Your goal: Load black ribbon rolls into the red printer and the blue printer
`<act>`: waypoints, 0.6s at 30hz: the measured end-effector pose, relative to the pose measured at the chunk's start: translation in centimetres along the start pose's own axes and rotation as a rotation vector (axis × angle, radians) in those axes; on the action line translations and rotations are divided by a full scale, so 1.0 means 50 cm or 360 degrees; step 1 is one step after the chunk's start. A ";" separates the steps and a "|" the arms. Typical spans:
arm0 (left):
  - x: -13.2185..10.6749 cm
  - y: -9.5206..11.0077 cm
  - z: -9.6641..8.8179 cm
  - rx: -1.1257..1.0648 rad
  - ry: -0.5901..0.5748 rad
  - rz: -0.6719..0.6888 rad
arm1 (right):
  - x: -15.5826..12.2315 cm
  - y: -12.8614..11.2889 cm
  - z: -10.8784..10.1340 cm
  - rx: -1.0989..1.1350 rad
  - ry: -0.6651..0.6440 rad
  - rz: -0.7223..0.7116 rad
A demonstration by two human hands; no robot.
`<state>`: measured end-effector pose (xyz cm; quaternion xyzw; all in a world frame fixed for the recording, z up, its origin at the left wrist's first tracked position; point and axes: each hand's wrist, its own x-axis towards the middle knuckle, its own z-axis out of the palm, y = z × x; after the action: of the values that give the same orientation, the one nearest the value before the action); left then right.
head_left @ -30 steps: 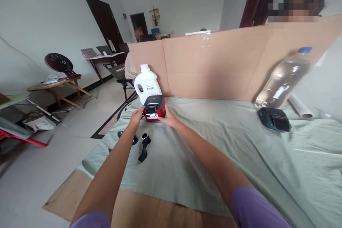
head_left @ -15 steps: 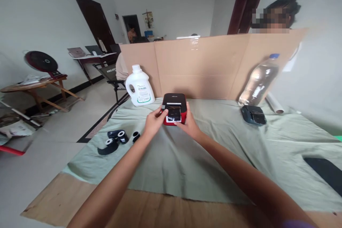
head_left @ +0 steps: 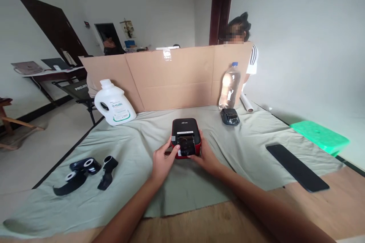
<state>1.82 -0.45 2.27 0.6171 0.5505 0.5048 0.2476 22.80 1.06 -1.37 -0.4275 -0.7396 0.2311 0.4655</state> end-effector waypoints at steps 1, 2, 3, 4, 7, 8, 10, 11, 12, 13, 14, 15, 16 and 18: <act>-0.001 -0.003 -0.003 0.0000 0.0011 -0.0004 | 0.001 0.000 0.004 -0.0023 -0.0003 0.0003; -0.002 -0.008 -0.005 -0.0005 0.0018 -0.0013 | 0.002 -0.001 0.007 -0.0051 -0.0010 0.0001; -0.003 -0.015 -0.007 -0.0011 0.0020 -0.0022 | 0.002 -0.001 0.010 -0.0072 -0.0021 -0.0006; -0.005 -0.021 -0.008 -0.0018 0.0020 -0.0029 | 0.001 -0.001 0.013 -0.0085 -0.0035 -0.0014; -0.010 -0.038 -0.010 -0.0036 0.0015 -0.0018 | -0.002 -0.002 0.017 -0.0110 -0.0079 -0.0027; -0.012 -0.042 -0.011 -0.0043 0.0013 -0.0015 | -0.003 -0.002 0.017 -0.0113 -0.0087 -0.0026; -0.013 -0.045 -0.010 -0.0061 0.0012 -0.0021 | -0.003 -0.004 0.017 -0.0113 -0.0088 -0.0036; -0.013 -0.045 -0.010 -0.0078 0.0013 -0.0029 | -0.003 -0.005 0.016 -0.0112 -0.0084 -0.0044; -0.013 -0.045 -0.009 -0.0106 0.0023 -0.0034 | -0.002 -0.006 0.016 -0.0105 -0.0077 -0.0045; -0.012 -0.045 -0.009 -0.0140 0.0036 -0.0037 | -0.002 -0.007 0.015 -0.0087 -0.0071 -0.0038; -0.012 -0.044 -0.009 -0.0169 0.0045 -0.0034 | -0.001 -0.009 0.014 -0.0058 -0.0066 -0.0022; -0.012 -0.043 -0.009 -0.0186 0.0048 -0.0023 | 0.000 -0.011 0.013 -0.0021 -0.0059 -0.0001; -0.012 -0.042 -0.010 -0.0187 0.0050 -0.0003 | 0.001 -0.013 0.012 0.0020 -0.0053 0.0019; -0.011 -0.040 -0.015 -0.0153 0.0042 0.0067 | 0.002 -0.016 0.010 0.0091 -0.0037 0.0046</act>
<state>0.35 -0.59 0.60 0.6091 0.5157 0.5440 0.2591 22.01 0.76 -0.95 -0.4218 -0.7319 0.2638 0.4656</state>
